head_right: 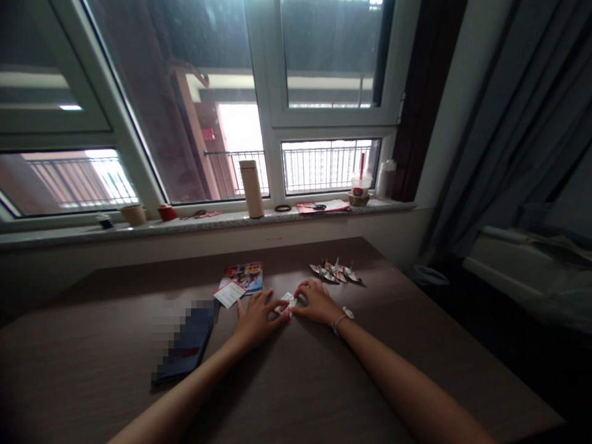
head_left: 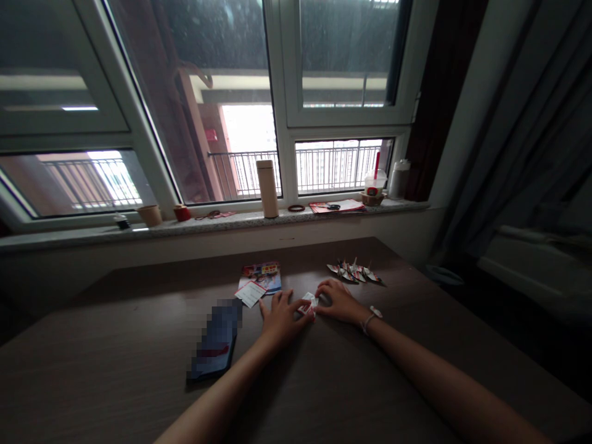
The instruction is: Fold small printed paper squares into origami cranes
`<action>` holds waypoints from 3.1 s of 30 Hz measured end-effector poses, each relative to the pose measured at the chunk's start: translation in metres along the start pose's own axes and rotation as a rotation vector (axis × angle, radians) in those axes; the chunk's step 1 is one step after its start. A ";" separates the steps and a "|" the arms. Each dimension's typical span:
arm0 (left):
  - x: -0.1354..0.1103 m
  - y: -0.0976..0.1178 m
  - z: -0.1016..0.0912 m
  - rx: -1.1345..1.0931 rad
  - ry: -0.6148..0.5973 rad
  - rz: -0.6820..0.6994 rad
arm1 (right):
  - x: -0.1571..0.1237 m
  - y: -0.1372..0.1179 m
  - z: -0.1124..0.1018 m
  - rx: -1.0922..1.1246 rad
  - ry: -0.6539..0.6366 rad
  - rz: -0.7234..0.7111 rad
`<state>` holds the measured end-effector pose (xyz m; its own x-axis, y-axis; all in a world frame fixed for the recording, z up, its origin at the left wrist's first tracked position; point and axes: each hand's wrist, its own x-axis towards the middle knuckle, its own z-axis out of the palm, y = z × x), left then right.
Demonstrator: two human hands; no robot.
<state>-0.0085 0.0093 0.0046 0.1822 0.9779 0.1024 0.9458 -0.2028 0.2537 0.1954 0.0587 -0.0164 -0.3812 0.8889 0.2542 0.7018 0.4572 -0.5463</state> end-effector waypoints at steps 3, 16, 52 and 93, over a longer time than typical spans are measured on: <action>0.000 -0.001 0.001 0.000 0.005 -0.003 | 0.000 -0.001 -0.001 -0.005 -0.014 -0.005; 0.001 -0.001 0.000 -0.011 0.021 -0.015 | -0.004 -0.010 -0.006 -0.038 -0.039 -0.020; 0.005 -0.006 0.009 -0.016 0.041 -0.001 | -0.006 -0.005 -0.002 -0.084 -0.015 -0.068; 0.004 0.002 -0.001 -0.042 -0.002 -0.018 | 0.005 -0.011 0.001 -0.246 0.082 -0.014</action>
<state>-0.0063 0.0126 0.0063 0.1656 0.9816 0.0954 0.9370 -0.1868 0.2953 0.1854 0.0579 -0.0102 -0.3489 0.8771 0.3301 0.8257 0.4543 -0.3344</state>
